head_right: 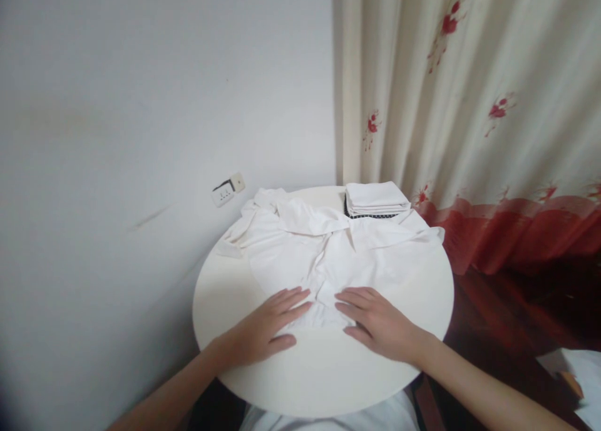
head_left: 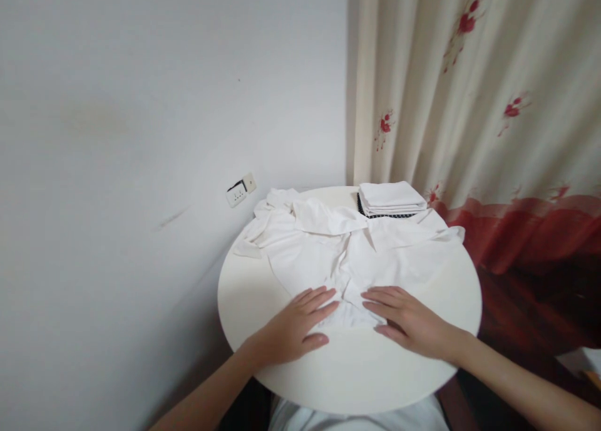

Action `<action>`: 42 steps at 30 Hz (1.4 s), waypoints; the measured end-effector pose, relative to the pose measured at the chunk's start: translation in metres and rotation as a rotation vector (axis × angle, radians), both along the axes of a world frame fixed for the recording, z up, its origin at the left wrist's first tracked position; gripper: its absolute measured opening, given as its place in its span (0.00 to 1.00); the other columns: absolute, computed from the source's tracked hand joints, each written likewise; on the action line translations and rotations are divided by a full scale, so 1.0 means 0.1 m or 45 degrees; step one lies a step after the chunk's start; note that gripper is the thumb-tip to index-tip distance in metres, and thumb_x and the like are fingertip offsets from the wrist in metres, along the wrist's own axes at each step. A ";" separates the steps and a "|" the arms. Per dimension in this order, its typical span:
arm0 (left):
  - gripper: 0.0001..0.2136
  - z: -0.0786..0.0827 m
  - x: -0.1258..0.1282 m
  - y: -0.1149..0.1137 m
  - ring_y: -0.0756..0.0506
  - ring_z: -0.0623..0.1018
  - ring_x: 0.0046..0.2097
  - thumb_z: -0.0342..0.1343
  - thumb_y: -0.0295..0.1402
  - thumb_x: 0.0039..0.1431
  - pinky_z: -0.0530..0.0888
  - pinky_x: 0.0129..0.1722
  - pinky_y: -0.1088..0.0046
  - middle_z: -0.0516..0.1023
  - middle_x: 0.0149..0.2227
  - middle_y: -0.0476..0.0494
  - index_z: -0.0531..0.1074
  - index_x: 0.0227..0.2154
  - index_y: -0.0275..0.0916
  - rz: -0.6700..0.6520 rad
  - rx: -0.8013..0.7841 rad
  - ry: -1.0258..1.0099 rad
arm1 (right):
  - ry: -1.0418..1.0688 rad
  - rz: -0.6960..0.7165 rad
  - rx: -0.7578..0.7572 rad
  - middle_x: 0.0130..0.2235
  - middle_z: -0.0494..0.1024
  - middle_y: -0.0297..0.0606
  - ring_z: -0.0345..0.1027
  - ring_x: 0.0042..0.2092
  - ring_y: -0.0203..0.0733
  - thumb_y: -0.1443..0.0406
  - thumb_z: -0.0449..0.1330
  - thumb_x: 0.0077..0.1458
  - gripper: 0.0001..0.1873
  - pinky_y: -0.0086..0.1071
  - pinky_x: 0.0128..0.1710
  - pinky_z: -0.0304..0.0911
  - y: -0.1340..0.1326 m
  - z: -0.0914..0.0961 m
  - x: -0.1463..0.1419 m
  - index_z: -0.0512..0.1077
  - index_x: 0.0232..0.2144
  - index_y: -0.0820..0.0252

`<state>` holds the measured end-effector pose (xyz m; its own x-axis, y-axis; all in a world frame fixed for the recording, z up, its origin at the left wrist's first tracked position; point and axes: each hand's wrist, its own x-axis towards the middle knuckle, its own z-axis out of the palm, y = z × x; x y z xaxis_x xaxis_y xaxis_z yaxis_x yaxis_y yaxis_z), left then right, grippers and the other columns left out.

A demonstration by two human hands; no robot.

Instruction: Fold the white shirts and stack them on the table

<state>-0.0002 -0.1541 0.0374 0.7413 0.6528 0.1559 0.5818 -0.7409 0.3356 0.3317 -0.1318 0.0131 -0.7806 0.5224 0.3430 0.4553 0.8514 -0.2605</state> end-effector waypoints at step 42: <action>0.14 0.30 -0.76 1.64 0.41 0.78 0.52 0.54 0.35 0.63 0.71 0.55 0.64 0.79 0.52 0.37 0.75 0.48 0.36 0.883 0.189 -0.361 | 0.645 -1.211 -0.465 0.25 0.75 0.42 0.67 0.29 0.40 0.64 0.54 0.57 0.15 0.29 0.28 0.59 2.89 0.83 -0.35 0.77 0.29 0.70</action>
